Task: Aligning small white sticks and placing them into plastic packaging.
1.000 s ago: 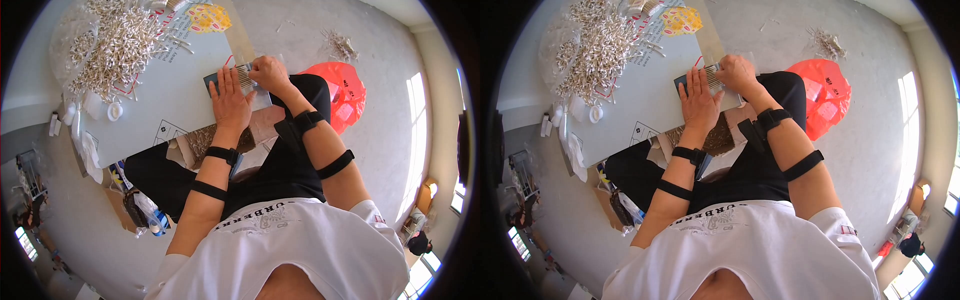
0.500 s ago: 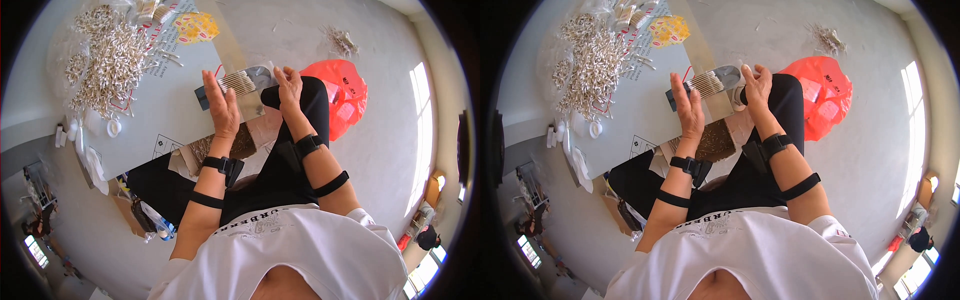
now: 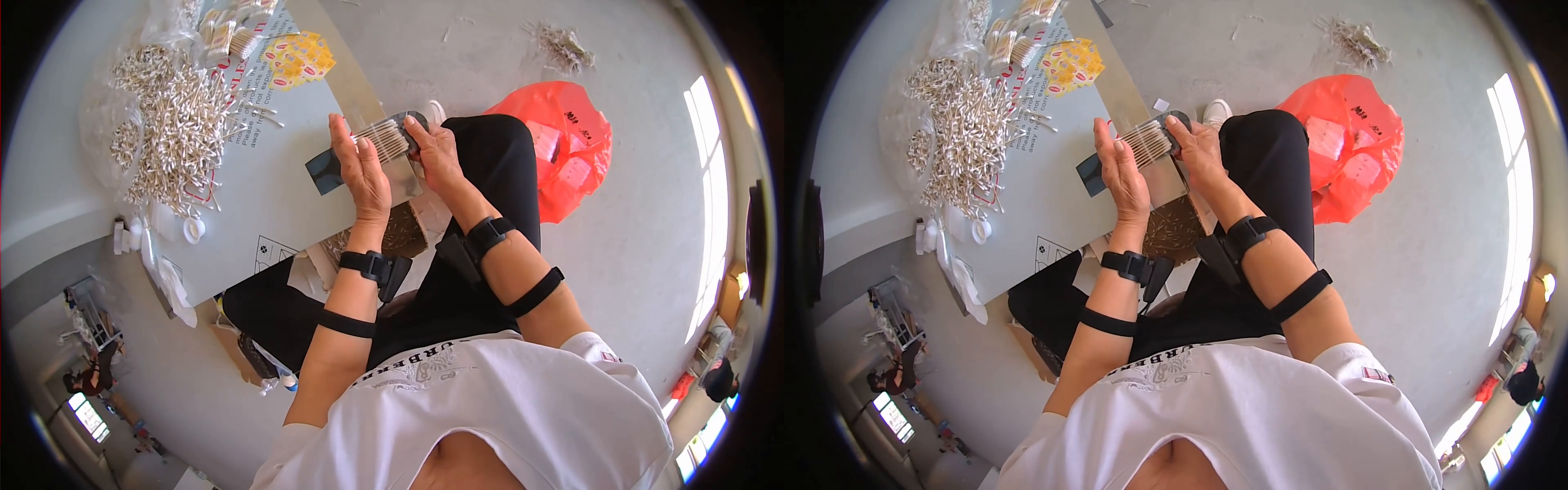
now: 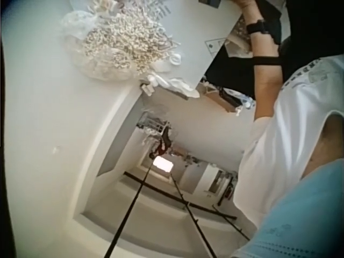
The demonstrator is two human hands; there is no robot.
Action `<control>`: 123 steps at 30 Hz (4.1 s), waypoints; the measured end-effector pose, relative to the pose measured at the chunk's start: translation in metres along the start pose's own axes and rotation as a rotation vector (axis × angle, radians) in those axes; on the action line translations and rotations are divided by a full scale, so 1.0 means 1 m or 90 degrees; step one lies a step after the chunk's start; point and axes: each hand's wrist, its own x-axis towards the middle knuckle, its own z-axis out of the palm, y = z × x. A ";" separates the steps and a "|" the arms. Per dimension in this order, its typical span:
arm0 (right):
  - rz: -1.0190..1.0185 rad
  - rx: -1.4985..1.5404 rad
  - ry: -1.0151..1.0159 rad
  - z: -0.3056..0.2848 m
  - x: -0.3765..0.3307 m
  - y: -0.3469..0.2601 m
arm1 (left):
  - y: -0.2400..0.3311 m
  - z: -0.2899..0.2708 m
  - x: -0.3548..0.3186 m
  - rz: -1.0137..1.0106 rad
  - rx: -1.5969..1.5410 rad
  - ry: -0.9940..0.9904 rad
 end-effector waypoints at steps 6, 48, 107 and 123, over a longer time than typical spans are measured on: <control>-0.011 -0.022 -0.017 -0.002 -0.002 0.002 | 0.000 0.003 0.002 0.044 0.082 -0.032; 0.063 0.030 -0.011 0.000 0.005 -0.009 | -0.016 -0.058 0.112 0.138 0.439 -0.022; 0.043 0.077 -0.008 0.005 0.008 -0.003 | 0.011 -0.014 0.037 -0.089 0.287 -0.110; -0.034 0.011 0.006 0.009 0.003 0.000 | -0.004 -0.025 -0.016 0.068 0.734 -0.198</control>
